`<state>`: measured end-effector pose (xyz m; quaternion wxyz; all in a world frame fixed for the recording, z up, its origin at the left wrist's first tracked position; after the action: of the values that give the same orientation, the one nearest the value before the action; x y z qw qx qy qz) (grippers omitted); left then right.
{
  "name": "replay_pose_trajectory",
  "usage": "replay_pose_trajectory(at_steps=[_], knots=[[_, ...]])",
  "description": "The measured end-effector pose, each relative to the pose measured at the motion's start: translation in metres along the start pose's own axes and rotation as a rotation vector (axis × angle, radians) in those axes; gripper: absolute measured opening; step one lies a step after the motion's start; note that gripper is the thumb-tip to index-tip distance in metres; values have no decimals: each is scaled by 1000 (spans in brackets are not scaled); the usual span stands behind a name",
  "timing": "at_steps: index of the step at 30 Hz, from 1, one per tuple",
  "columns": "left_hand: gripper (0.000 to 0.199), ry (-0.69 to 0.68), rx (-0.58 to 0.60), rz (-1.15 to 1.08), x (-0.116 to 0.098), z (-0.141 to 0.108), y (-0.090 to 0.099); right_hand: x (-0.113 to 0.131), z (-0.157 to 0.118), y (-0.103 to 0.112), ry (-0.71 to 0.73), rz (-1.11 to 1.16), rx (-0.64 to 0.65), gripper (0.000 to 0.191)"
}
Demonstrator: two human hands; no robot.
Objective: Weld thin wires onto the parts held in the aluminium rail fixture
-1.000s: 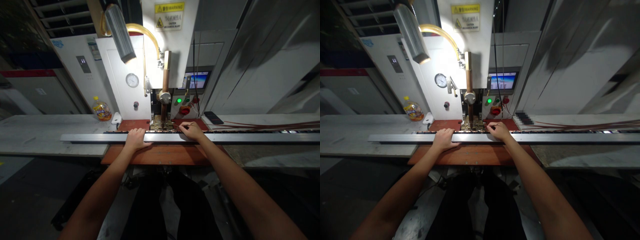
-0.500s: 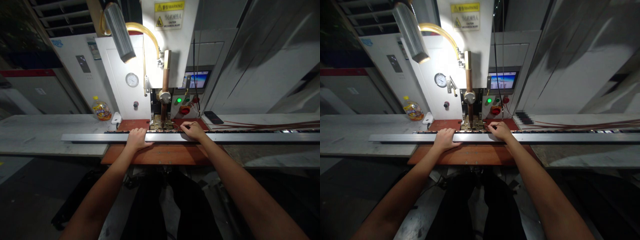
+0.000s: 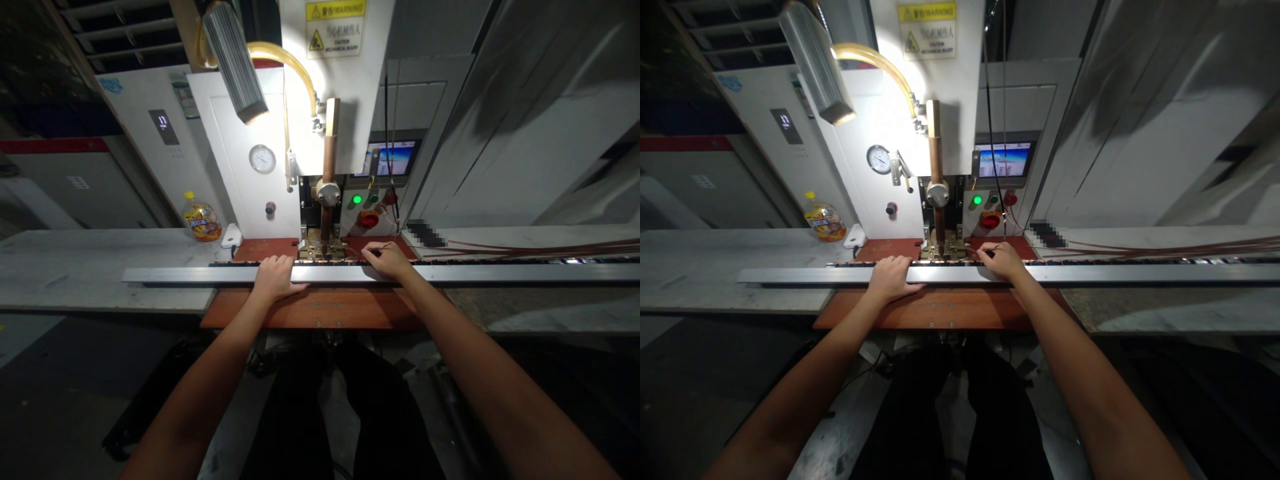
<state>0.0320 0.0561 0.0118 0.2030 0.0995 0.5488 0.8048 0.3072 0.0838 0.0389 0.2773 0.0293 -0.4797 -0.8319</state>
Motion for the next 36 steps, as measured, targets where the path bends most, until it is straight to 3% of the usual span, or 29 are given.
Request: replay_pose_trajectory(at_steps=[36], knots=[[62,39,162,-33,8,17,-7,-9,15,-8,-28,26,21,29]])
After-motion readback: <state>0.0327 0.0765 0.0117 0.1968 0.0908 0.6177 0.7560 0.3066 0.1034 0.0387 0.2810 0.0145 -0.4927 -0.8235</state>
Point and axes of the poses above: each hand's wrist, its own z-axis towards the middle knuckle, its own y-axis out of the back of the hand, x = y × z, the point moved 8 cm from there along z, towards the middle knuckle, and after that the axes turned 11 degrees about -z, right-handed, at the moved point
